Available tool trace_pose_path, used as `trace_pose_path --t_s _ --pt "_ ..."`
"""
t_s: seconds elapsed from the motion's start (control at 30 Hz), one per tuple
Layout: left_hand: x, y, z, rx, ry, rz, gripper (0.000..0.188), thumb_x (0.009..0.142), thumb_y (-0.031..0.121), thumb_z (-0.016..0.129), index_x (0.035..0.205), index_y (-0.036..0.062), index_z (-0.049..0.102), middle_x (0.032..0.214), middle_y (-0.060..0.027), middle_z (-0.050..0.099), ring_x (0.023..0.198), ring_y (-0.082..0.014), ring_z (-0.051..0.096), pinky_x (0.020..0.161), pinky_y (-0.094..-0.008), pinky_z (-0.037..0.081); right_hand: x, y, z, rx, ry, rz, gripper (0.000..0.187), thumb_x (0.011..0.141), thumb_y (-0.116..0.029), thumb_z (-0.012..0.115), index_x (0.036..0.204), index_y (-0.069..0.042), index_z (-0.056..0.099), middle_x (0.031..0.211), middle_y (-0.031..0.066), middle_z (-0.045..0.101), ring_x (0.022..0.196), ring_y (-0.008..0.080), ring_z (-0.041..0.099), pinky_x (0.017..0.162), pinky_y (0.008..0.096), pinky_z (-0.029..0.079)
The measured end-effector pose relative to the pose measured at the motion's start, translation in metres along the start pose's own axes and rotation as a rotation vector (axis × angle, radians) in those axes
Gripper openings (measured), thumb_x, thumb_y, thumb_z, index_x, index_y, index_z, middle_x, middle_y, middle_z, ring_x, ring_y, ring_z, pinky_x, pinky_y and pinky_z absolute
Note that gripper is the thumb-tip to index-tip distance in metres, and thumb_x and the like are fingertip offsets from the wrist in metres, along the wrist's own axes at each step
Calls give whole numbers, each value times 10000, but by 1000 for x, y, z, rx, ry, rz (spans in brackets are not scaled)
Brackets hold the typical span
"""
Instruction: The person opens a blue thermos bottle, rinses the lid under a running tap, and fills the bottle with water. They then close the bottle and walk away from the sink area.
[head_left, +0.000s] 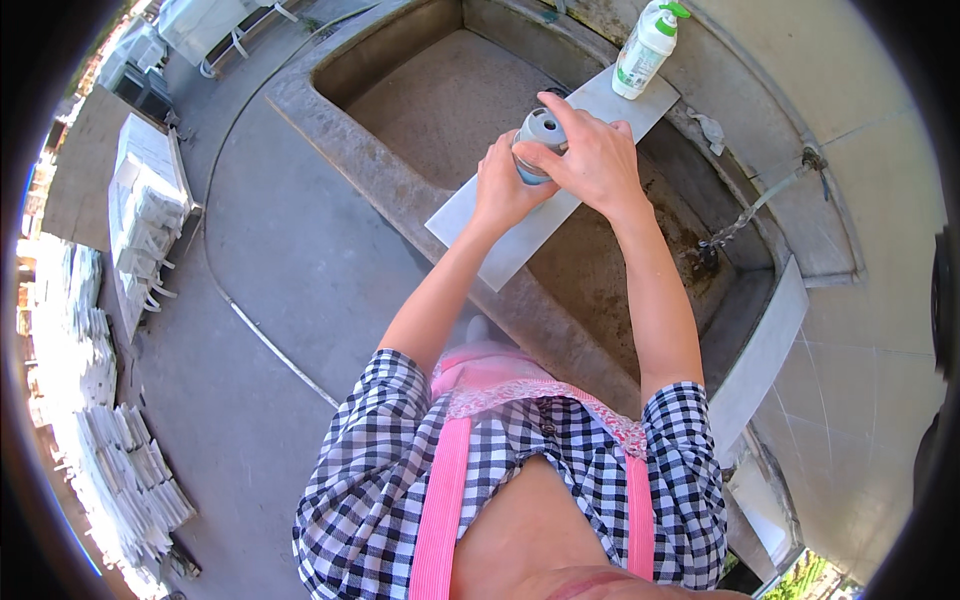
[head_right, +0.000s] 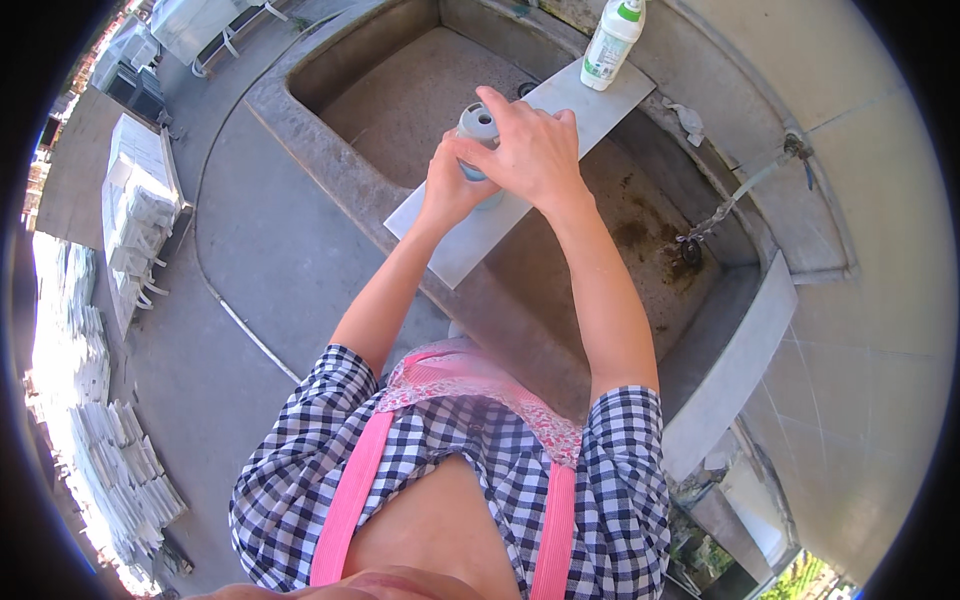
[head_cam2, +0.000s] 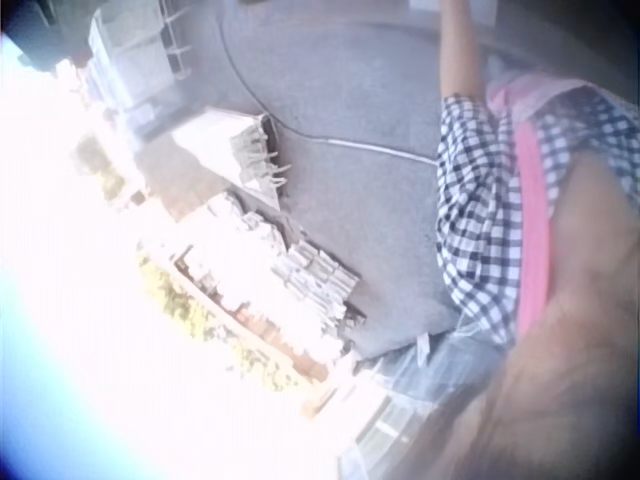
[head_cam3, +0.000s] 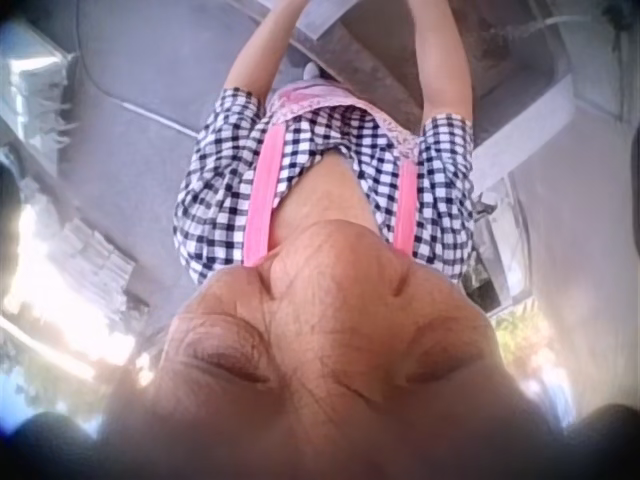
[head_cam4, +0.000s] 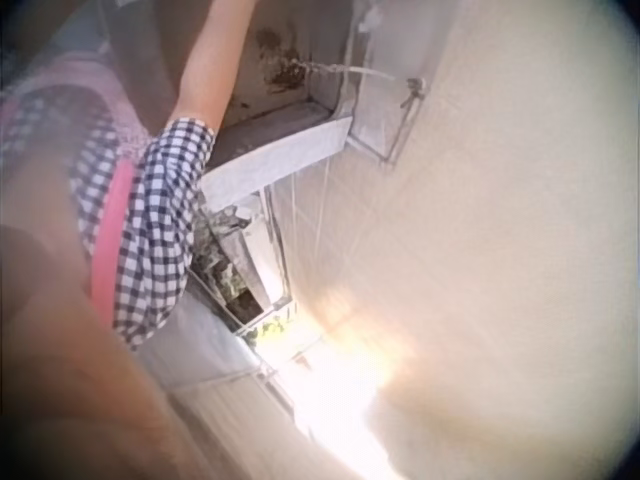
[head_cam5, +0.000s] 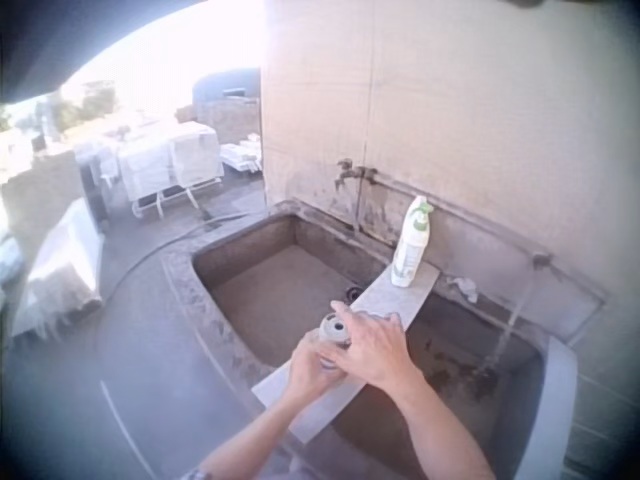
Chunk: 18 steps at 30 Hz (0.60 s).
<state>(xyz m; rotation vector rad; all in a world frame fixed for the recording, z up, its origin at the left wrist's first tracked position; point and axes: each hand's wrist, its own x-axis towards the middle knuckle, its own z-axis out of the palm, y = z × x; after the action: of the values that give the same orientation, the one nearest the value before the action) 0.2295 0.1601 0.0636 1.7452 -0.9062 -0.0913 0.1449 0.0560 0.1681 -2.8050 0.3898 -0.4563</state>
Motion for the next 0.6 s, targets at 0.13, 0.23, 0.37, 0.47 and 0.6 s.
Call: trace_pose_path --t_s 0.13,0.23,0.37,0.47,0.6 --pt "2 -2 -1 -2 16 -2 664 560 234 818 1116 46 509 1077 -117 580 1023 -296 554 896 -409 392 13 -27 -4 -222 22 23 600 747 -501 644 1126 -40 581 866 118 669 745 278 610 743 375 420" --pt "1 2 -4 23 33 5 623 568 218 815 1092 45 526 1047 -112 599 988 -274 580 880 -391 410 15 -17 1 -124 94 -82 582 736 -484 654 1086 -22 594 887 139 666 772 290 611 755 385 437" --pt "0 8 -8 26 -12 -18 694 554 280 816 1132 74 494 1055 -78 583 1053 -252 540 963 -418 326 19 3 2 -36 104 -249 530 733 -438 660 1030 -3 600 872 148 648 778 301 608 754 385 459" --pt "2 8 -10 60 10 43 679 555 260 821 1116 56 497 1011 -94 613 987 -286 580 885 -403 406 26 11 -3 16 51 -353 504 734 -405 661 1037 -7 598 911 147 633 812 307 598 755 388 466" --pt "7 3 -11 -22 -94 -50 733 545 296 819 1153 75 474 1022 -90 608 1024 -266 562 964 -418 330 36 20 -13 228 -151 -382 500 734 -361 659 1102 -32 579 984 133 612 890 307 575 770 381 465"
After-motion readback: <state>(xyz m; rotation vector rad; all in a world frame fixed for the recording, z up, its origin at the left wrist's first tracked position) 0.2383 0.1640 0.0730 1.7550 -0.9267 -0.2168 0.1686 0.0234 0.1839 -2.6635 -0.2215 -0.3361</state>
